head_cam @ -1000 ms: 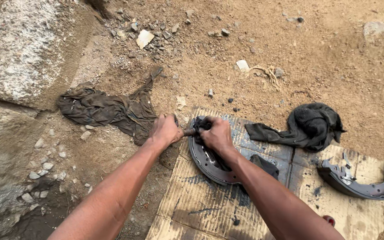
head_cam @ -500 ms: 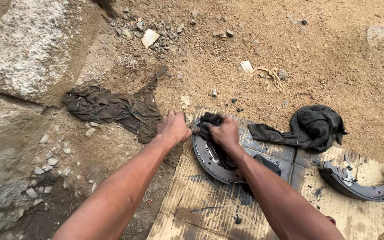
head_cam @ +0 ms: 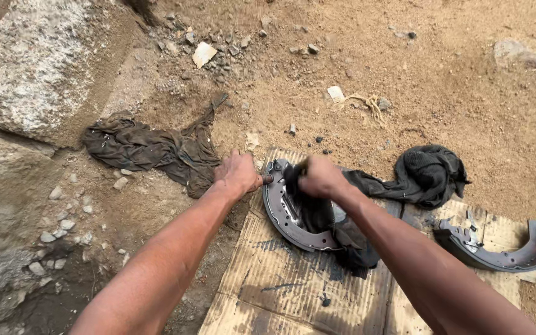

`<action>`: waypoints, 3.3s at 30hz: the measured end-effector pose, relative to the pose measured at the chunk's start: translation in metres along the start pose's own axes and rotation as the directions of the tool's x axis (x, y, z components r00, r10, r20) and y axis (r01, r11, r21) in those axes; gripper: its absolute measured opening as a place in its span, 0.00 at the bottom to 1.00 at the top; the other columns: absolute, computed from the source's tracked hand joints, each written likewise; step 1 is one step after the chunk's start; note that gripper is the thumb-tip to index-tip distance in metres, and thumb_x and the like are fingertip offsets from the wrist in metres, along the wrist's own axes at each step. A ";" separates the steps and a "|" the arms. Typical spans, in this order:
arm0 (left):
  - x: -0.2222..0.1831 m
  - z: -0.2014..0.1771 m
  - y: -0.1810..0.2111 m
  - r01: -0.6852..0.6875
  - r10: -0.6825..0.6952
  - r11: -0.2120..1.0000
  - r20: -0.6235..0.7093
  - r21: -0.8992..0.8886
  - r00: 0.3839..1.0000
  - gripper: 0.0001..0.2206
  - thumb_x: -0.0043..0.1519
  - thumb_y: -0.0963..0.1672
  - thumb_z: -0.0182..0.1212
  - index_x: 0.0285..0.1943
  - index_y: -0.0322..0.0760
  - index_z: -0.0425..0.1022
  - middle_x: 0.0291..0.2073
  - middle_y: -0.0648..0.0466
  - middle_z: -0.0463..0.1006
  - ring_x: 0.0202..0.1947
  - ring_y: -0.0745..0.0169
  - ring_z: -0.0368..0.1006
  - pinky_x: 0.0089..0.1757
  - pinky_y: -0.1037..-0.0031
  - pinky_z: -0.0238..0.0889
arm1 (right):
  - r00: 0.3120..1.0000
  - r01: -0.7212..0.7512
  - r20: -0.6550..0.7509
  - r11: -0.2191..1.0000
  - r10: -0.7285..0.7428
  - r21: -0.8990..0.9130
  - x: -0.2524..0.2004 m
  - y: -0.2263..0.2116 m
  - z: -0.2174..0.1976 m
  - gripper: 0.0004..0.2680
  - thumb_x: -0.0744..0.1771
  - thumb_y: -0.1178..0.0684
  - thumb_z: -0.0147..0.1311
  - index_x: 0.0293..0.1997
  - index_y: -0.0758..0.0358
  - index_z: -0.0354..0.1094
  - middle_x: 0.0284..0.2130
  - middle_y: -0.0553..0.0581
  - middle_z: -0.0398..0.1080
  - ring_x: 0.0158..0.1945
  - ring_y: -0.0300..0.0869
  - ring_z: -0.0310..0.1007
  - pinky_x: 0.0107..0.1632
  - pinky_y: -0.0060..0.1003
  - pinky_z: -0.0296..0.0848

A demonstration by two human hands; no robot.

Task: The person wipes brake shoes with a cloth and scrubs the metal surfaces with a brush.

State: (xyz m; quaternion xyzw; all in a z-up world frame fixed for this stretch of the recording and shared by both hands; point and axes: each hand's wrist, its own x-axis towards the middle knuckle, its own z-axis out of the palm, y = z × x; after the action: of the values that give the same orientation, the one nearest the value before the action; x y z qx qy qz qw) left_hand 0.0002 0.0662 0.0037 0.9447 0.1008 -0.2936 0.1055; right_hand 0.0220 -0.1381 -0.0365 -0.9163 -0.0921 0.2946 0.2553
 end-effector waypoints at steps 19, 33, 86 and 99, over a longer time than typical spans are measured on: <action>0.002 0.008 -0.004 -0.061 0.063 0.998 -0.063 0.022 0.996 0.22 0.56 0.48 0.73 0.54 0.34 0.75 0.60 0.42 0.67 0.61 0.41 0.66 0.56 0.52 0.66 | 0.907 -0.028 -0.287 0.725 0.308 0.688 0.039 -0.022 0.046 0.14 0.65 0.52 0.61 0.53 0.68 0.69 0.31 0.65 0.79 0.23 0.43 0.78 0.26 0.39 0.81; 0.000 0.010 -0.002 -0.058 0.059 0.998 -0.054 0.016 0.997 0.29 0.56 0.54 0.73 0.59 0.35 0.72 0.59 0.43 0.66 0.60 0.42 0.66 0.55 0.52 0.67 | 0.967 0.013 -0.208 0.783 0.148 0.622 0.049 0.002 0.068 0.16 0.64 0.58 0.58 0.58 0.61 0.71 0.40 0.65 0.79 0.25 0.44 0.78 0.28 0.40 0.80; 0.005 0.023 -0.008 -0.087 0.104 0.987 -0.128 0.133 0.986 0.17 0.58 0.46 0.68 0.54 0.35 0.77 0.58 0.41 0.67 0.55 0.39 0.68 0.49 0.56 0.71 | 0.987 0.159 0.025 0.921 -0.161 -0.356 -0.007 0.033 0.024 0.17 0.65 0.60 0.46 0.59 0.44 0.69 0.49 0.60 0.72 0.36 0.44 0.72 0.38 0.42 0.79; -0.001 0.023 -0.007 -0.047 0.047 0.999 -0.117 0.004 0.992 0.16 0.58 0.44 0.65 0.55 0.36 0.77 0.58 0.44 0.69 0.52 0.44 0.75 0.50 0.56 0.75 | 0.963 0.094 -0.270 0.955 -0.015 0.281 -0.013 -0.025 0.036 0.13 0.63 0.50 0.60 0.51 0.55 0.72 0.43 0.58 0.79 0.40 0.45 0.80 0.44 0.42 0.80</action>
State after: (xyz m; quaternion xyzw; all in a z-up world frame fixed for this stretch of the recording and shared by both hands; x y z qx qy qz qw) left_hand -0.0145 0.0668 -0.0151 0.9625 0.0843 -0.2352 0.1057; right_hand -0.0101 -0.1063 -0.0416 -0.8968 -0.0381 0.1726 0.4055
